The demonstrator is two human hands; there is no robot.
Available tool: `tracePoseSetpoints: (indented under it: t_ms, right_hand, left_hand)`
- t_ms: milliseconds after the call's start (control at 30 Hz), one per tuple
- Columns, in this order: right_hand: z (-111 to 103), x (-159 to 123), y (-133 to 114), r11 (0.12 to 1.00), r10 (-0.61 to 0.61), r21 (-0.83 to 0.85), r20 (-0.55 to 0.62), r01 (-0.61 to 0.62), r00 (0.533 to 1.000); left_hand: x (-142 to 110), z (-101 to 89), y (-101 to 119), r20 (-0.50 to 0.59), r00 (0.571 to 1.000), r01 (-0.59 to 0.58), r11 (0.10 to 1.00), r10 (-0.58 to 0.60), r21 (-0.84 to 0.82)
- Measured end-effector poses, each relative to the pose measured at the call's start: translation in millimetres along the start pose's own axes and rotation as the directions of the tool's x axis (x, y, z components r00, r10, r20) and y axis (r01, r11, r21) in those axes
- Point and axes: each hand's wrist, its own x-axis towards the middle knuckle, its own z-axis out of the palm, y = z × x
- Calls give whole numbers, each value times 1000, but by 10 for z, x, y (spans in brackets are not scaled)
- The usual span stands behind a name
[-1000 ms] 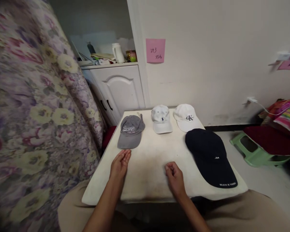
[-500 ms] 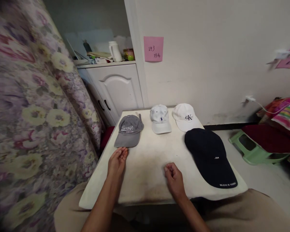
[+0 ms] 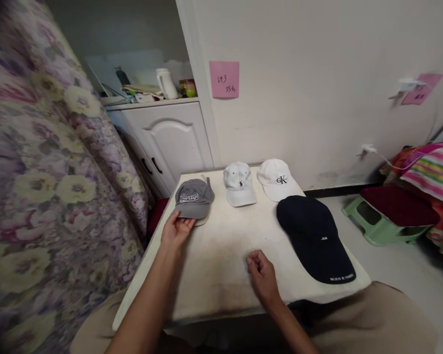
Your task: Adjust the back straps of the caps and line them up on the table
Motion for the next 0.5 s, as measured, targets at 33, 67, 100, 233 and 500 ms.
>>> tracePoseSetpoints:
  t_ms: [33, 67, 100, 233, 500]
  right_hand:
    - [2, 0, 0, 1000, -1, 2, 0, 1, 1000]
    - [4, 0, 1, 1000, 0, 4, 3, 0, 1000]
    - [6, 0, 1, 1000, 1, 7, 6, -1, 1000]
    - [12, 5, -2, 1000, 6, 1, 13, -6, 1000]
    - [13, 3, -33, 1000, 15, -5, 10, -15, 1000]
  left_hand:
    - [38, 46, 32, 1, 1000, 1, 1000, -1, 0]
    - [73, 97, 67, 5, 1000, -5, 1000, 5, -1]
    - [103, 152, 102, 12, 1000, -18, 1000, 19, -6]
    - [170, 372, 219, 68, 993, -97, 995, 99, -30]
    - [99, 391, 241, 124, 979, -158, 987, 159, -21]
